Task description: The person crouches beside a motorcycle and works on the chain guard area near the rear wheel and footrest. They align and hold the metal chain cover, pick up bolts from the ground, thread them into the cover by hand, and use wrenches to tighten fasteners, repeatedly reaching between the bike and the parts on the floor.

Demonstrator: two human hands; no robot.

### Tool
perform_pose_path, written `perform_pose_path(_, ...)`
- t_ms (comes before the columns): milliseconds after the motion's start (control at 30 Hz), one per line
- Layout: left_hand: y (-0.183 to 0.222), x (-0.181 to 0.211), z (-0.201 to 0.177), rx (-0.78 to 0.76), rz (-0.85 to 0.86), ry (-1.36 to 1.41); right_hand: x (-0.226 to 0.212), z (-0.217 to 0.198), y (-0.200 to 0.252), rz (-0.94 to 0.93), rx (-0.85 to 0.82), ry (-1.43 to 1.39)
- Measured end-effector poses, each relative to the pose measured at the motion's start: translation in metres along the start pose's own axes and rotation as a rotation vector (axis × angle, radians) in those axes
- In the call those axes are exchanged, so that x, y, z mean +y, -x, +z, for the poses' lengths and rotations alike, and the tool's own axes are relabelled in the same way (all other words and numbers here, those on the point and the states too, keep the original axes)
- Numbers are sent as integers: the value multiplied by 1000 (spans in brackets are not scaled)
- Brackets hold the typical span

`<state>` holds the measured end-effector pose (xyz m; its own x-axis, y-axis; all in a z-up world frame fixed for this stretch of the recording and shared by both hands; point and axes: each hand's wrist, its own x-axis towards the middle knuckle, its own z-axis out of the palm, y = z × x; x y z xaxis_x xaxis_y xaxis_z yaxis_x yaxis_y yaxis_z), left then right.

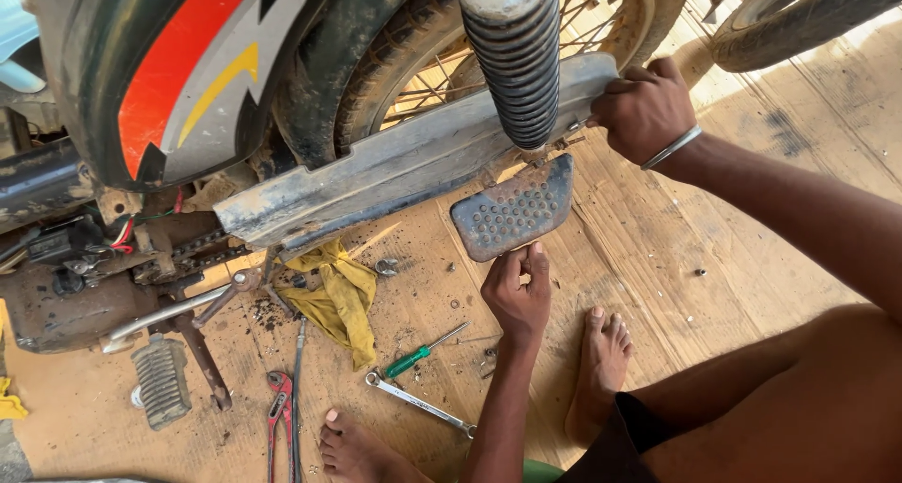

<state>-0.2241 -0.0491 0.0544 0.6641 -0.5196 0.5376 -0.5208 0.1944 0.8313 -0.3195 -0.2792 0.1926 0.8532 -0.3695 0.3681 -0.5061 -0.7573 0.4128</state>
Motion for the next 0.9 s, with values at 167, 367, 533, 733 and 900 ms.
perform_pose_path(167,-4,6,-2,18,-11,-4,9,71,16,282,-236,-475)
perform_pose_path(367,-3,5,-3,31,-36,6,22,91,32,45,-155,-701)
perform_pose_path(533,-4,5,0,29,-46,31,18,38,30,-133,-47,-490)
perform_pose_path(733,2,-1,3,3,-95,42,9,5,15,-147,0,-52)
perform_pose_path(900,2,-4,3,-11,-135,72,-3,11,4,-176,-142,206)
